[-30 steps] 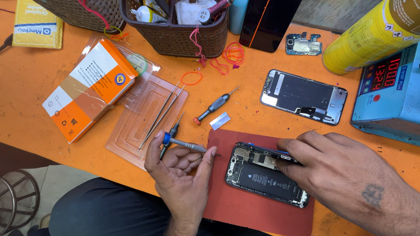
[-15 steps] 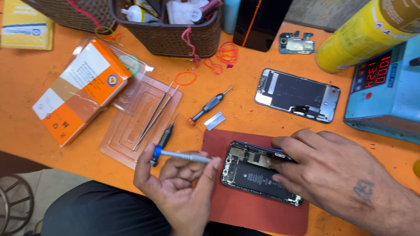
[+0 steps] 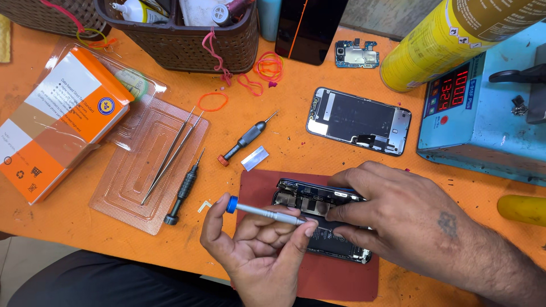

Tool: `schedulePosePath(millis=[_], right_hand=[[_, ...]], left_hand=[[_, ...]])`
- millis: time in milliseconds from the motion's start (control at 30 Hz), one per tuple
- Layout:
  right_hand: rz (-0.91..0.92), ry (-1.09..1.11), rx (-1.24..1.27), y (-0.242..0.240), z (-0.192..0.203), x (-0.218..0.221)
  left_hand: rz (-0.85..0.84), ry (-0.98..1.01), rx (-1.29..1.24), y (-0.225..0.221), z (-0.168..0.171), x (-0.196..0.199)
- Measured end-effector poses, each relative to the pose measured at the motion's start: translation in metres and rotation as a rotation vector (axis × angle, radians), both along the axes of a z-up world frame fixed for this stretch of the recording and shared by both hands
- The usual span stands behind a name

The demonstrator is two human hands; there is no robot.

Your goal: The person assembles a mobile phone by placing the internal components into the housing and using a screwdriver to secure the connectors and screen.

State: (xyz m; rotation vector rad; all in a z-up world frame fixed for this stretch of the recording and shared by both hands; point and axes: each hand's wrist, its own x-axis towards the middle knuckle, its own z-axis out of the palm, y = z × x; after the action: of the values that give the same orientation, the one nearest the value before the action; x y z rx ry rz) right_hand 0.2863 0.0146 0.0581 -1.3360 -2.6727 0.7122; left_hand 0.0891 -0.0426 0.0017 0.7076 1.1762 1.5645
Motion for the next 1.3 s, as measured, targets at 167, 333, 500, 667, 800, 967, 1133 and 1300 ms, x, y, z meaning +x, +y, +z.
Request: schedulePosePath(millis=[167,333,500,667,800,967,1133,1300], right_hand=[[0.006,0.055,0.008,0.002,0.001,0.001],[0.009,0.075,-0.007,0.002,0.002,0.001],[0.006,0.071,-0.012,0.002,0.002,0.001],[0.018,0.081,0.013,0.002,0.003,0.001],[-0.002,0.110,-0.011,0.003,0.004,0.000],[-0.029,0.115,-0.022,0.002,0.003,0.001],[-0.028,0.102,-0.024,0.003,0.002,0.002],[-0.019,0.065,-0.004,0.002,0.001,0.003]], left_hand=[[-0.013,-0.007,0.006,0.001,0.002,0.002],[-0.026,0.015,0.009,-0.001,0.002,0.005],[-0.063,0.030,0.047,-0.002,-0.001,0.003],[-0.062,0.042,0.061,-0.003,-0.005,0.004],[-0.092,0.034,0.088,-0.004,-0.007,0.001],[-0.102,0.024,0.097,-0.004,-0.008,0.001],[-0.117,0.033,0.119,-0.003,-0.008,-0.001],[-0.106,0.046,0.118,-0.003,-0.008,-0.001]])
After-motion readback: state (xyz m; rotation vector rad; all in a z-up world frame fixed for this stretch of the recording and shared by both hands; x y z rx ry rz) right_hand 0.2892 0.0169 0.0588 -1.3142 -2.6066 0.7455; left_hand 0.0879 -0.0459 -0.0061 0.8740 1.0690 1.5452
